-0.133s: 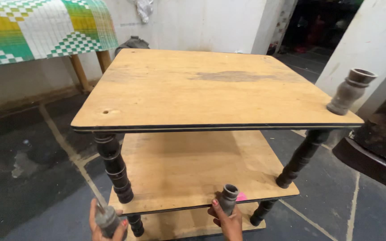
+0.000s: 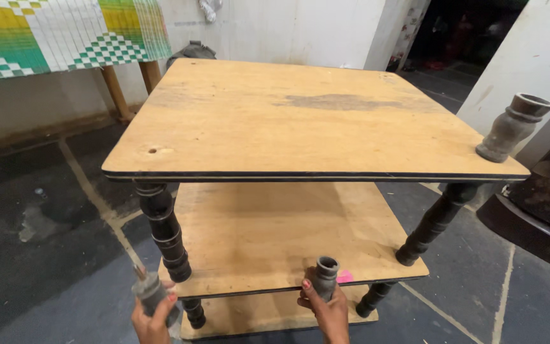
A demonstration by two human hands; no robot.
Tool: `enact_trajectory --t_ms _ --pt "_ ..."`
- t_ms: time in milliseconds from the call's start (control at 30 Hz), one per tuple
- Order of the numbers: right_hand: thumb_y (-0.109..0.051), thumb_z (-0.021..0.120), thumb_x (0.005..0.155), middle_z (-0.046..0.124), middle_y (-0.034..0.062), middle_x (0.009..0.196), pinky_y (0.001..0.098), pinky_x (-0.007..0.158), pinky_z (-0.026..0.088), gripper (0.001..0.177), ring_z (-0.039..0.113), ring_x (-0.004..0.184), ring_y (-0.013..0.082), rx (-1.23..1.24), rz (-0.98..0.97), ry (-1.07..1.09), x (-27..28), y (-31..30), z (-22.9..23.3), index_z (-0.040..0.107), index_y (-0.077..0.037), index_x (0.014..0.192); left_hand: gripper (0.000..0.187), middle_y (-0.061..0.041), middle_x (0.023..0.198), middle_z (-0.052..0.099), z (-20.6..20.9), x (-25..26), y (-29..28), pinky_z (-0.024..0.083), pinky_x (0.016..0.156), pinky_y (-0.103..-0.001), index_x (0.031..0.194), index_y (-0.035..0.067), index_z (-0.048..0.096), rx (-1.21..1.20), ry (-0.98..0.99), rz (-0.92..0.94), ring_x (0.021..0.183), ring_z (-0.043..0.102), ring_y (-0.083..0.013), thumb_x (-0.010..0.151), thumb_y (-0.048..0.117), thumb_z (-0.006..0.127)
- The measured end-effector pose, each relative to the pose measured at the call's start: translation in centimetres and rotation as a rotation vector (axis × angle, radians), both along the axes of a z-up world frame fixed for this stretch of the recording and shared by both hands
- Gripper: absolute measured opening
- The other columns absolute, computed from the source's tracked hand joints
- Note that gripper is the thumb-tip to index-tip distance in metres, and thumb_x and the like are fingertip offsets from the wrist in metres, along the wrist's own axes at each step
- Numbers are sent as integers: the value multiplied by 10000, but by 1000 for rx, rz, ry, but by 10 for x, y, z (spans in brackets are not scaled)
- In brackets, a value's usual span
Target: The person assembles a two-tier wooden table by inserting four dark cylindrical legs into pre-drilled holes on the tabletop and lower shelf. They align and push each leg into place, then adjust the table's position on the floor.
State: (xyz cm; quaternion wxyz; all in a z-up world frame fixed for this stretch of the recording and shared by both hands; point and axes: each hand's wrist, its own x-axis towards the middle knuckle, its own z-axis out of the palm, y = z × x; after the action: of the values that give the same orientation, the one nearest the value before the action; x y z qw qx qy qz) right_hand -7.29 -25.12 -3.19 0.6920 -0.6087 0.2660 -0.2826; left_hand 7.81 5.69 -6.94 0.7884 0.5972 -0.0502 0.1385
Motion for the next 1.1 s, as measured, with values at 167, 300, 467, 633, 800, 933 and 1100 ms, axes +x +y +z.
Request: enact_trajectory --t_ms 167,300,467,633,800,933,1100 --pt "-288 838 777 779 67 980 286 611 662 509 755 795 143 -150 -10 62 -6 5 10 707 -63 1213 253 -137 998 713 -51 35 4 524 776 -339 1073 -28 681 -280 269 -97 884 687 -195 876 127 651" --pt "-171 837 783 751 106 933 321 583 552 453 753 748 223 96 -99 28 0 10 1 701 -40 1195 251 -81 958 679 -43 49 14 461 703 -331 1082 2 701 -239 421 -123 791 600 -162 915 190 711" --pt "-13 830 748 751 76 923 311 603 578 394 700 763 151 19 -244 -139 19 7 -26 756 -15 1135 280 -59 894 698 -28 46 12 452 677 -314 1042 26 709 -150 525 -100 763 618 -162 899 266 694" --pt "63 783 743 732 80 907 297 641 575 417 685 741 159 49 -261 -286 28 4 -48 726 24 1154 288 -47 898 702 -17 43 5 476 691 -311 1026 41 712 -210 480 -71 775 635 -149 862 278 703" --pt "106 782 741 714 91 920 294 696 580 438 678 787 159 -14 -305 -349 34 5 -51 726 44 1170 274 -53 892 699 -9 40 -1 480 699 -321 1032 44 713 -199 499 -37 775 632 -161 857 255 702" --pt "111 764 740 703 93 959 313 731 606 450 688 813 169 -23 -329 -340 28 2 -40 704 42 1180 266 -66 911 714 -13 32 -7 488 733 -329 1033 35 720 -210 504 -35 816 643 -180 857 232 689" --pt "94 733 750 704 96 1028 332 719 623 452 689 839 177 1 -315 -327 20 -32 -22 696 24 1195 303 -114 970 751 -37 13 -31 499 853 -284 976 -49 736 -166 347 -70 928 692 -182 898 236 669"
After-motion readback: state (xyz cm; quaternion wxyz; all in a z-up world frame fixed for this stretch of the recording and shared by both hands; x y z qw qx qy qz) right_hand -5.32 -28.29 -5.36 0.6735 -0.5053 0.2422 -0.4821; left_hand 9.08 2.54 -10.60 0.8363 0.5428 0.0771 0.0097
